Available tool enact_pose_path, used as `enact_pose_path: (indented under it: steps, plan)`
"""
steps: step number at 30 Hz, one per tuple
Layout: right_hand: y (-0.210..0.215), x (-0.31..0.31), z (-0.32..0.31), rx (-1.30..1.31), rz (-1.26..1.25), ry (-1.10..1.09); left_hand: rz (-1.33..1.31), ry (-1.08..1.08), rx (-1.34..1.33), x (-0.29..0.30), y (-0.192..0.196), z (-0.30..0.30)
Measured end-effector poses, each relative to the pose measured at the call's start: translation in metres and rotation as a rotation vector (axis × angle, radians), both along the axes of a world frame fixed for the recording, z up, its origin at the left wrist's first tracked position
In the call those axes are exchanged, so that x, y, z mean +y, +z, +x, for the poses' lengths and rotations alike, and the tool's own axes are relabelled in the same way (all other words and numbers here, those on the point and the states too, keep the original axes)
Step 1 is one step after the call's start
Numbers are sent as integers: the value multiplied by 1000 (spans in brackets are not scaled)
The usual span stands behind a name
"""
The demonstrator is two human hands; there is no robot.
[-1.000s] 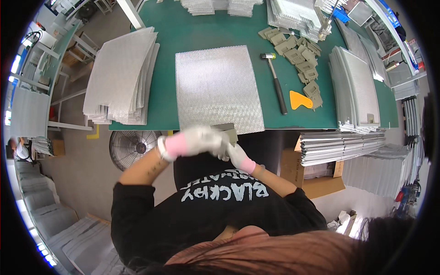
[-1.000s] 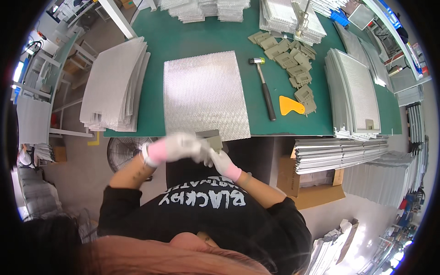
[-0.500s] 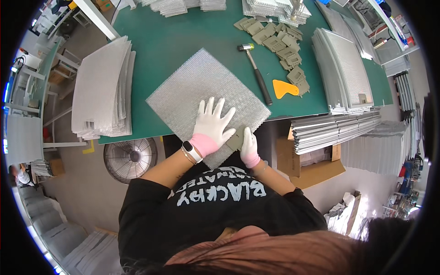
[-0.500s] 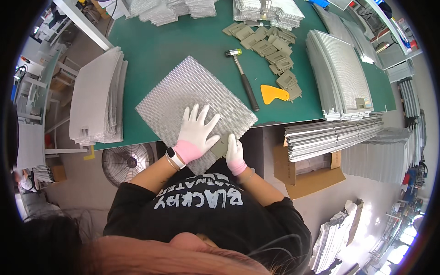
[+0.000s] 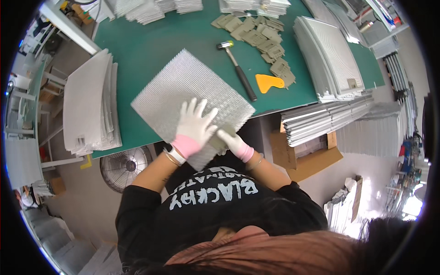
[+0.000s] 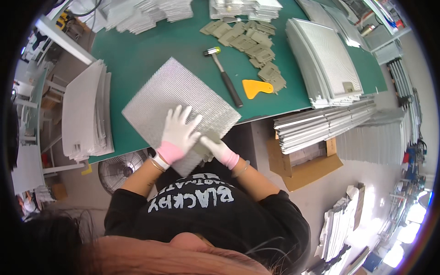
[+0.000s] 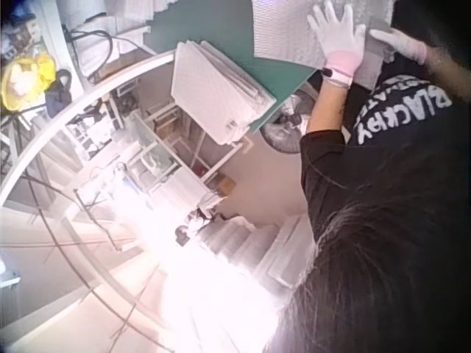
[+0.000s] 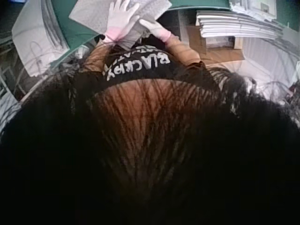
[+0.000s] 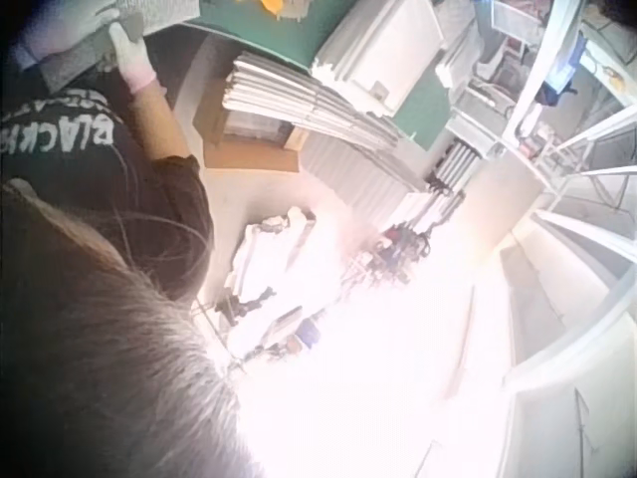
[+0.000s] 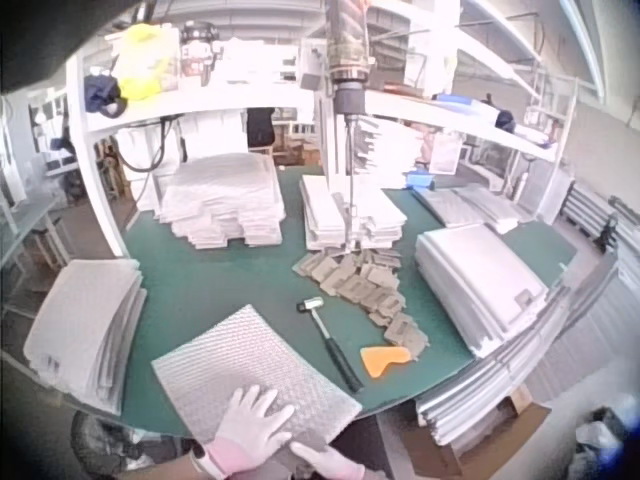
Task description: Manually assembling metal frames onto mesh air filters using a power drill and a hammer.
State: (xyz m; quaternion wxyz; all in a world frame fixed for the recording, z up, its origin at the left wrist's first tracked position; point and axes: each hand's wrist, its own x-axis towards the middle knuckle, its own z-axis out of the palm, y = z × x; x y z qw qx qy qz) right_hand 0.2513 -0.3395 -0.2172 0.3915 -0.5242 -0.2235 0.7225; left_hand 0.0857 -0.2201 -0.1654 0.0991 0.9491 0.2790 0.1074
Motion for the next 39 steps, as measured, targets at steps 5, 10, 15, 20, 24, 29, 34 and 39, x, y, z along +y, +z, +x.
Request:
enact_pose_path:
  steps: [5,10,15,20,24,29,34,39]
  plan:
    - [10,-10,82,-1092,300,443,159,-63,96,73,9,-7]
    - [-48,-74,220,-1777,-2,205,231,0,-272,37,23,-3]
    - [3,-51,163,-1724,501,424,-764,-396,-330,-63,-49,1]
    - [105,-14,-24,-1679,782,1064,-1750,-41,-878,-103,-180,35]
    - [33,-54,-17,-35,562,341,-1053,-141,-956,-68,-48,3]
    - [27,-74,97,996,500,-1078,-531,380,-1399,-31,33,-121]
    - [114,-120,206,260,784,-1393,-293,235,-1236,-25,78,-209]
    - [211,-38,150,-9,970,-1188,-725,278,-1115,-52,16,-143]
